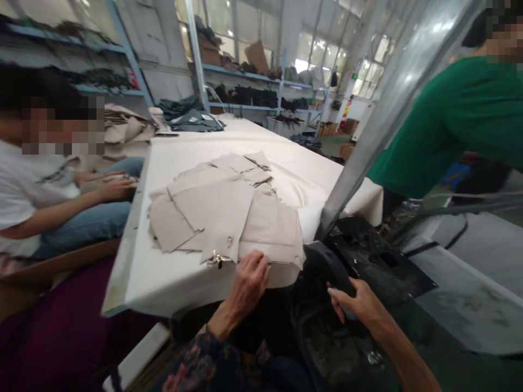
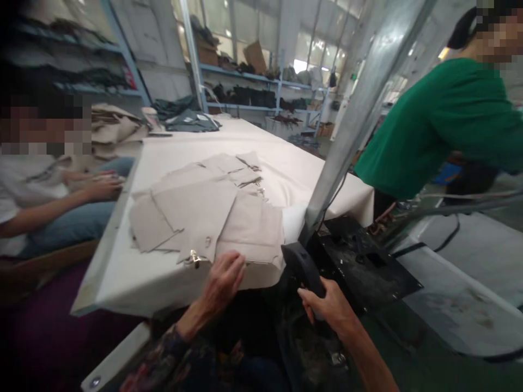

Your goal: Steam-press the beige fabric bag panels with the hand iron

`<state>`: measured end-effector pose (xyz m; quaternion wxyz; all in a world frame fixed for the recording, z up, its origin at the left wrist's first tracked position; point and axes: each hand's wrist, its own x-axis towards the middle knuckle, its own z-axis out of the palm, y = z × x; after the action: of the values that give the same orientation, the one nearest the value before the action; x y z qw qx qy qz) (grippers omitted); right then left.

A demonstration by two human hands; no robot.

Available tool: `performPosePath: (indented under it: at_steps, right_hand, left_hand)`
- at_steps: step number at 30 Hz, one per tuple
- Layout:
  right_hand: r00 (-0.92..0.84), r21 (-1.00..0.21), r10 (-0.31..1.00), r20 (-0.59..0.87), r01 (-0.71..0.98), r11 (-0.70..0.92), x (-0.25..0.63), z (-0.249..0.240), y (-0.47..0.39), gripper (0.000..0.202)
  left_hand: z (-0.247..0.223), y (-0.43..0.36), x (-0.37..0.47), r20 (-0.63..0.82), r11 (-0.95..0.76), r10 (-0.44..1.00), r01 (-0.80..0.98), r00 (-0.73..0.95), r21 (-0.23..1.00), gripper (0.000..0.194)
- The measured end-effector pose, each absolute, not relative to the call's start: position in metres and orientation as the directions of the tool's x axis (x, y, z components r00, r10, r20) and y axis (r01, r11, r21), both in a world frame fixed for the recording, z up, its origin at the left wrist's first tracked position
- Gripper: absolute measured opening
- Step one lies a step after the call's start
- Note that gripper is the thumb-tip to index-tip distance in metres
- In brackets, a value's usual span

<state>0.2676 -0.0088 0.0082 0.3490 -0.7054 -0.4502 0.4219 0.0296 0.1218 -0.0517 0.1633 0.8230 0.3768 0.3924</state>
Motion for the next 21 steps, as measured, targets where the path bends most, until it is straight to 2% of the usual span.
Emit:
performPosePath:
  at_steps: [2, 4, 6, 8, 10, 13, 17, 21]
  right_hand:
    - [0.230, -0.853, 0.925, -0.301, 0.370, -0.369, 0.272, 0.006, -0.013, 0.035]
    - [0.209, -0.831, 0.924, -0.321, 0.406, -0.380, 0.273, 0.002, -0.016, 0.037]
    - [0.194, -0.808, 0.920, -0.339, 0.442, -0.391, 0.270, -0.002, -0.018, 0.040]
    - [0.195, -0.803, 0.924, -0.330, 0.457, -0.383, 0.263, -0.003, -0.018, 0.042]
    - [0.195, -0.817, 0.931, -0.308, 0.447, -0.364, 0.254, -0.002, -0.015, 0.043]
    - [0.188, -0.836, 0.937, -0.295, 0.423, -0.349, 0.242, 0.000, -0.011, 0.043]
    - [0.171, -0.848, 0.942, -0.289, 0.410, -0.335, 0.237, 0.003, -0.010, 0.043]
    - [0.147, -0.844, 0.942, -0.303, 0.418, -0.337, 0.238, 0.005, -0.015, 0.041]
  left_hand:
    - [-0.059, 0.103, 0.017, 0.493, -0.557, 0.829, 0.453, 0.263, 0.696, 0.014]
    - [-0.067, 0.092, 0.001, 0.407, -0.382, 0.913, 0.400, 0.024, 0.833, 0.016]
    - [-0.071, 0.094, -0.016, 0.247, -0.193, 0.951, 0.264, -0.188, 0.945, 0.022]
    - [-0.072, 0.102, -0.029, 0.064, -0.048, 0.961, 0.065, -0.270, 0.997, 0.027]
    - [-0.068, 0.112, -0.033, -0.080, 0.050, 0.967, -0.128, -0.243, 0.990, 0.028]
    - [-0.059, 0.120, -0.024, -0.202, 0.125, 0.958, -0.334, -0.205, 0.934, 0.031]
    - [-0.047, 0.118, -0.010, -0.259, 0.109, 0.932, -0.485, -0.254, 0.868, 0.036]
    - [-0.037, 0.117, -0.011, -0.308, 0.140, 0.929, -0.576, -0.206, 0.806, 0.039]
